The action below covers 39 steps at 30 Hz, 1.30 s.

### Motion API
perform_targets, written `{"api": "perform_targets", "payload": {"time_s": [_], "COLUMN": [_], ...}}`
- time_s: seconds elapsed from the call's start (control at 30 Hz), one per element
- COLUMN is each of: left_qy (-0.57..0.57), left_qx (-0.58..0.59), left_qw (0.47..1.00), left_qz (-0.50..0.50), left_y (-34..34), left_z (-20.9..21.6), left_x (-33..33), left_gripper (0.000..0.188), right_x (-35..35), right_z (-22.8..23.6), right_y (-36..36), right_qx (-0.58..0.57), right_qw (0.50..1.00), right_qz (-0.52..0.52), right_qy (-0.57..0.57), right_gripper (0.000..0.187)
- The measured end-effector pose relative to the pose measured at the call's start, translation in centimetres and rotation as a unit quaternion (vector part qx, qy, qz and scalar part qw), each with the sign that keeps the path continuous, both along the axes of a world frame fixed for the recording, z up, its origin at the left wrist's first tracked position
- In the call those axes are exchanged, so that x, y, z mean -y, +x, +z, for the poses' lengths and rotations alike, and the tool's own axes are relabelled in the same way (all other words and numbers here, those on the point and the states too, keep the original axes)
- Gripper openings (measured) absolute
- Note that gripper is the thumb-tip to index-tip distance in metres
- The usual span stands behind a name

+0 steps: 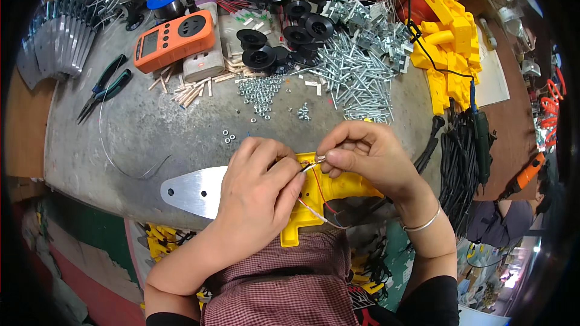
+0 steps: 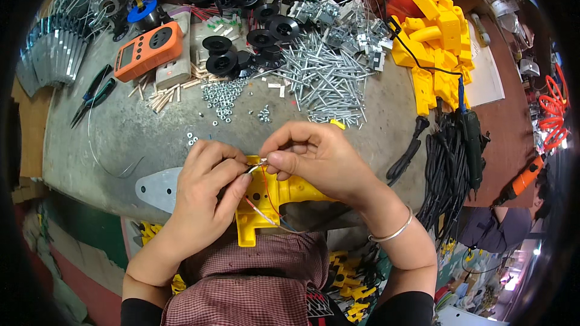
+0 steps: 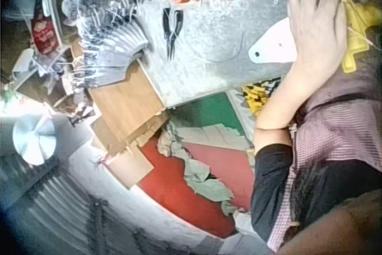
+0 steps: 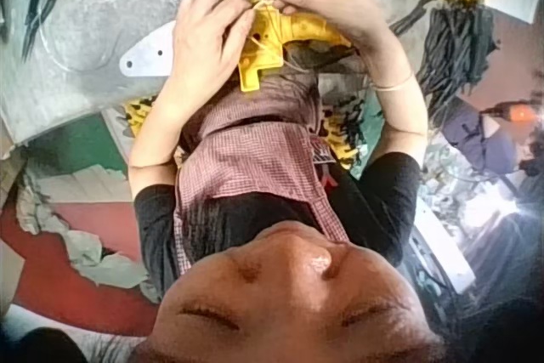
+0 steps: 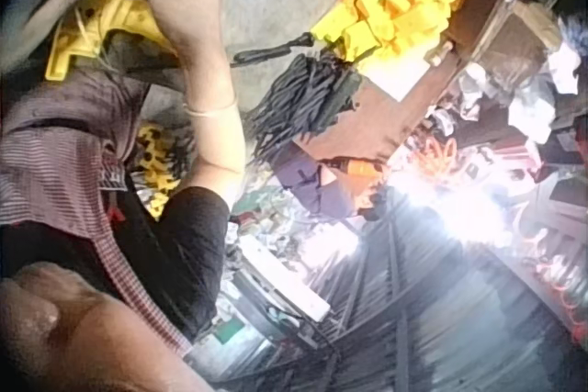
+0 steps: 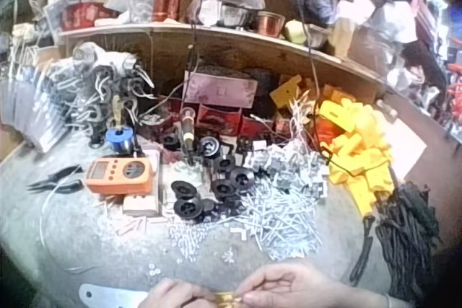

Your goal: Assembling the internal components and housing of a portable mini electric chainsaw.

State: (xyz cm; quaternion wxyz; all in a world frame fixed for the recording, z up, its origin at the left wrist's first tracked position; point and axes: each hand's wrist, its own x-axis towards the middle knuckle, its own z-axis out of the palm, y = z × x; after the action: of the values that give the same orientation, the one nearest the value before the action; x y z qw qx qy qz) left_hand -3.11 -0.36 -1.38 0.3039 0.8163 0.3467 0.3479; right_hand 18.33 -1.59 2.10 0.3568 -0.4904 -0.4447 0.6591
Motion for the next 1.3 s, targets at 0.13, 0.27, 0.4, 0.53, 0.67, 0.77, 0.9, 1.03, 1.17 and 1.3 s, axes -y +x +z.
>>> {"api": "perform_targets", "payload": {"time_s": [0.13,0.27,0.4,0.53,0.67,0.77,0.9,1.03,1.17,1.3], "left_qy": [0.017,0.03,0.043,0.048,0.071,0.079,0.116,0.001,-0.088,-0.075], "left_qx": [0.004,0.0,-0.022,-0.039,-0.039,-0.028,-0.041,0.028,0.042,0.042], "left_qw": [1.0,0.999,0.999,0.998,0.997,0.996,0.992,0.999,0.993,0.995], "left_qz": [0.012,0.014,0.016,0.009,0.019,0.015,0.012,-0.017,-0.069,-0.048], "left_y": [0.1,0.2,0.2,0.4,0.4,0.4,0.3,-0.1,-0.6,-0.6], "left_z": [0.0,0.0,0.2,0.2,0.1,-0.1,-0.2,-0.3,0.0,0.0], "left_x": [0.1,0.2,0.2,0.1,0.0,-0.2,-0.2,-0.5,-0.9,-0.8], "left_gripper": [0.007,0.007,0.009,0.012,0.016,0.017,0.017,0.014,0.009,0.009], "right_x": [0.5,0.9,0.9,0.6,0.2,0.2,0.0,-0.2,-0.6,-0.4], "right_z": [0.0,0.1,0.9,1.7,2.5,2.3,2.1,1.7,1.4,2.3], "right_y": [0.3,0.0,-0.7,-1.1,-1.6,-1.7,-1.7,-1.9,-1.8,-1.8], "right_qx": [-0.003,0.024,0.165,0.281,0.28,0.276,0.221,0.278,0.263,0.28], "right_qw": [1.0,0.999,0.981,0.939,0.938,0.944,0.973,0.915,0.889,0.931], "right_qz": [-0.025,-0.037,-0.022,0.032,0.075,0.069,0.034,0.11,0.143,0.089], "right_qy": [-0.002,0.008,0.102,0.195,0.19,0.167,0.059,0.27,0.347,0.216], "right_gripper": [0.016,0.016,0.011,0.009,0.01,0.009,0.011,0.014,0.015,0.014]}}
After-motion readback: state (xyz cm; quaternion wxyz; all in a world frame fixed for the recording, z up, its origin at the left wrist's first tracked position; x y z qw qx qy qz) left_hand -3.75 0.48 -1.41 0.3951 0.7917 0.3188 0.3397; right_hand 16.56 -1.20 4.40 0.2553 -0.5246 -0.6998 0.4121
